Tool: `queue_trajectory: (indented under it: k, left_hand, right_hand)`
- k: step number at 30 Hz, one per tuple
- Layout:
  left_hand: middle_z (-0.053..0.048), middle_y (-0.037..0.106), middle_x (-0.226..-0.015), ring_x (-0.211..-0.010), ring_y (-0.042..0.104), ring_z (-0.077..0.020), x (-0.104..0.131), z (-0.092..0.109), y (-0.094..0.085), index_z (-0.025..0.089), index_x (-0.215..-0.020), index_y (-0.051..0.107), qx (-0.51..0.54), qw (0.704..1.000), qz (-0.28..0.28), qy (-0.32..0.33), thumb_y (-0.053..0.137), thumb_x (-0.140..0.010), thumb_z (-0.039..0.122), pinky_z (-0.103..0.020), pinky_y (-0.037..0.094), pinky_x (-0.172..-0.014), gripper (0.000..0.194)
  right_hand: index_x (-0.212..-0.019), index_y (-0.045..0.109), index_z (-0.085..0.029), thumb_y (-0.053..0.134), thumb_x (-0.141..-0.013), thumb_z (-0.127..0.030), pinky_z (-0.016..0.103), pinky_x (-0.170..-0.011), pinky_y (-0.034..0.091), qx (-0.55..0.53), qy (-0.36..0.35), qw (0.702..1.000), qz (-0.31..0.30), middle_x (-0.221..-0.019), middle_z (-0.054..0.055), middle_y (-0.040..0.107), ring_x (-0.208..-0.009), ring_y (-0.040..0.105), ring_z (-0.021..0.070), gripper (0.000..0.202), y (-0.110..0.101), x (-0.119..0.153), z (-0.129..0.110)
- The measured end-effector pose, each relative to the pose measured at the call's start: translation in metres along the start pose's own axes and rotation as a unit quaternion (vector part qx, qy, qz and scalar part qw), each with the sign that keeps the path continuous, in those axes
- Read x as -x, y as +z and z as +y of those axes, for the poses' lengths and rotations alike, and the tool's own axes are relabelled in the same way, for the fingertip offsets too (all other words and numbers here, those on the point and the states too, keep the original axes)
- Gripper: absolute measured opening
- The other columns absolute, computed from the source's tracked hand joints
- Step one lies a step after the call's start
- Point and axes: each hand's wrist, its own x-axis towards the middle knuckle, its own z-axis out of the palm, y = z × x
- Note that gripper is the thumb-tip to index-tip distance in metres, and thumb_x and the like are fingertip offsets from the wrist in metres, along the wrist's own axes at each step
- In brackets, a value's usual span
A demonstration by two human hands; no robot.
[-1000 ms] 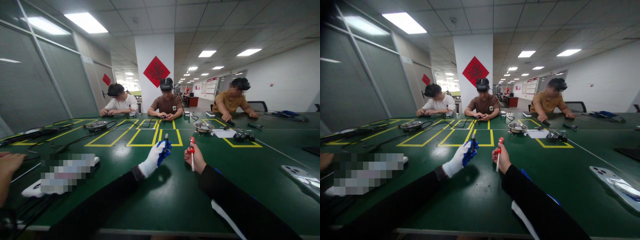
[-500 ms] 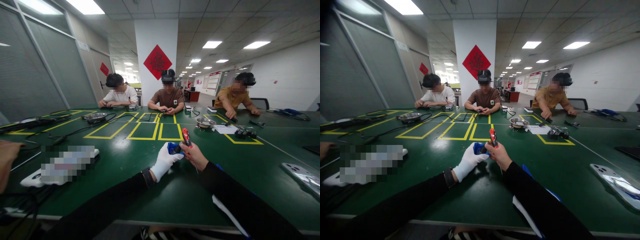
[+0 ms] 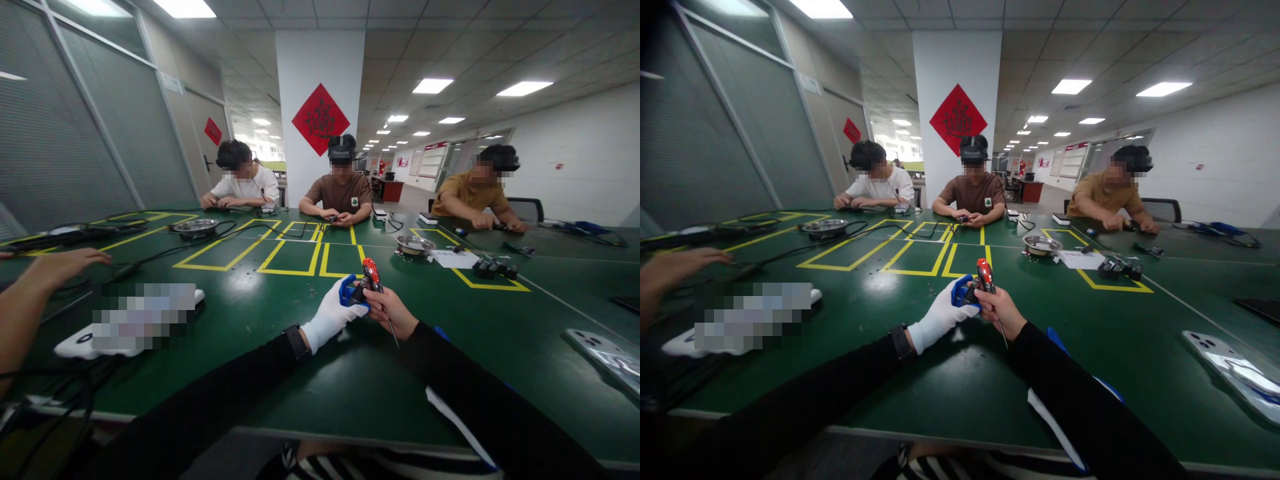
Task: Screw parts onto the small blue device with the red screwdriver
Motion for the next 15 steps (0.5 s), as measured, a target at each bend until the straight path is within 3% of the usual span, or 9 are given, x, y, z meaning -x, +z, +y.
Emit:
queue_trajectory:
  k: [4,8,15]
  left_hand:
    - [-0.011,0.062,-0.114,-0.101,0.061,-0.0226,0.000,-0.002,-0.001,0.016,-0.115,0.054,-0.045,0.999,0.023,0.001,0.077,-0.060,0.021,-0.037,0.045,-0.095,0.060]
    - [-0.008,0.066,-0.099,-0.088,0.062,-0.0202,-0.001,-0.006,-0.006,0.015,-0.105,0.059,-0.089,0.996,0.029,-0.014,0.074,-0.065,0.028,-0.036,0.048,-0.086,0.045]
    - [-0.006,0.068,-0.094,-0.078,0.063,-0.0172,0.002,0.001,-0.009,0.014,-0.102,0.063,-0.115,0.989,-0.084,-0.049,0.076,-0.062,0.028,-0.031,0.049,-0.075,0.044]
  right_hand:
    - [-0.079,0.056,-0.018,0.061,-0.077,-0.033,0.015,-0.033,0.018,-0.051,0.012,0.999,0.009,-0.044,-0.011,0.036,-0.032,0.017,0.0021,0.017,-0.002,-0.002,0.000]
    - [-0.071,0.054,-0.018,0.053,-0.081,-0.037,0.017,-0.035,0.021,-0.102,-0.002,0.993,0.055,-0.045,-0.008,0.036,-0.034,0.022,0.0048,0.022,-0.008,-0.005,-0.002]
    - [-0.063,0.049,-0.018,0.036,-0.086,-0.047,0.018,-0.037,0.025,-0.190,-0.072,0.966,0.157,-0.048,-0.004,0.037,-0.038,0.030,0.0065,0.040,-0.019,-0.005,-0.011]
